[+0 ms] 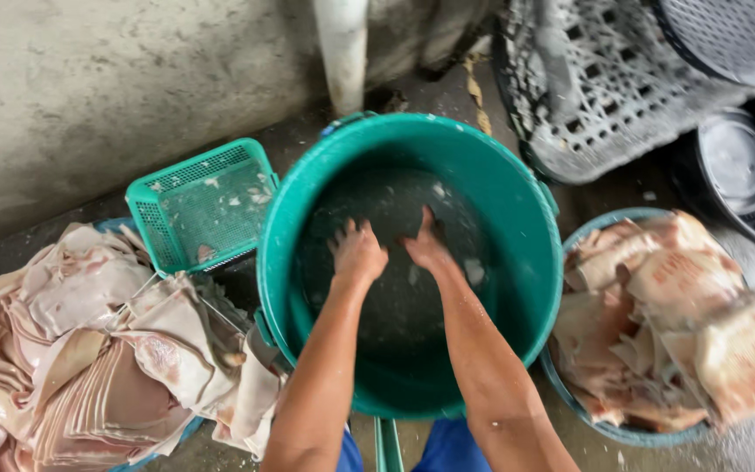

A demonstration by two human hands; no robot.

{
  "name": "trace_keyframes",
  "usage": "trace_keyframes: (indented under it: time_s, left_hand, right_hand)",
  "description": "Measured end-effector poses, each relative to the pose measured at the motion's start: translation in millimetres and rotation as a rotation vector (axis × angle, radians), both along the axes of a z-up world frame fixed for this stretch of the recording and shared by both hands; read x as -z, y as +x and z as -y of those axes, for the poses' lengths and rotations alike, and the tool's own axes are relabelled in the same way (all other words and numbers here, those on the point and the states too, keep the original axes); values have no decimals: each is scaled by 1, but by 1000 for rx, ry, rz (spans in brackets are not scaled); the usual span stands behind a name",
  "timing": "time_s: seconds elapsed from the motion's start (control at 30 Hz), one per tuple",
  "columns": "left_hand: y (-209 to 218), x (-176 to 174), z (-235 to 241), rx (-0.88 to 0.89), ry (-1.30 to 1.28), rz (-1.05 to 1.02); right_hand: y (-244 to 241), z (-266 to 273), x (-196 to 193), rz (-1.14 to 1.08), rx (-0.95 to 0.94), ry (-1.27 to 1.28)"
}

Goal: The person washes pieces of meat in a bucket of water by hand and transfers them to a tub. They move pieces one at a time between different containers and piles on the floor.

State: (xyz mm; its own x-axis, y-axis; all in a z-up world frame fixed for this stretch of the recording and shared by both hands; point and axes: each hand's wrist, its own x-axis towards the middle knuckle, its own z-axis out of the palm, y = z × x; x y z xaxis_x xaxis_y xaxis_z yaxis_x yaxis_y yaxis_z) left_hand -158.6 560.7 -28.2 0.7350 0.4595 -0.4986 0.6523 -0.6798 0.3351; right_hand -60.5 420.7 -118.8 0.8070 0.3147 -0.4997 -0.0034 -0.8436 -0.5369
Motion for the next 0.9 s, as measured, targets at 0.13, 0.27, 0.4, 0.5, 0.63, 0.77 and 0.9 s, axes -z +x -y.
trace_keyframes:
  time_s: [0.13, 0.27, 0.4, 0.5, 0.63, 0.77, 0.9]
  left_hand:
    - [-5, 94, 0, -156, -155, -124]
    - [-29, 185, -11, -152, -297, -359]
    - [-65, 235, -8, -133, -394, -531]
    - [-74, 239, -10, -151, -415, -559]
    - [-60, 233, -17, -158, -413, -531]
    - [-58, 252, -4, -163, -415, -488]
    - [-57, 276, -6, -187, -375, -426]
  right_hand:
    - [-12, 17, 102, 223, -4, -104]
    - [-25, 54, 146, 49, 84, -270]
    - [-22, 83, 160, -44, 184, -363]
    - [-21, 83, 168, -95, 237, -361]
    - [-16, 83, 173, -143, 319, -307]
    - [-19, 108, 161, -190, 415, -228]
    - [-18, 129, 139, -261, 522, -97]
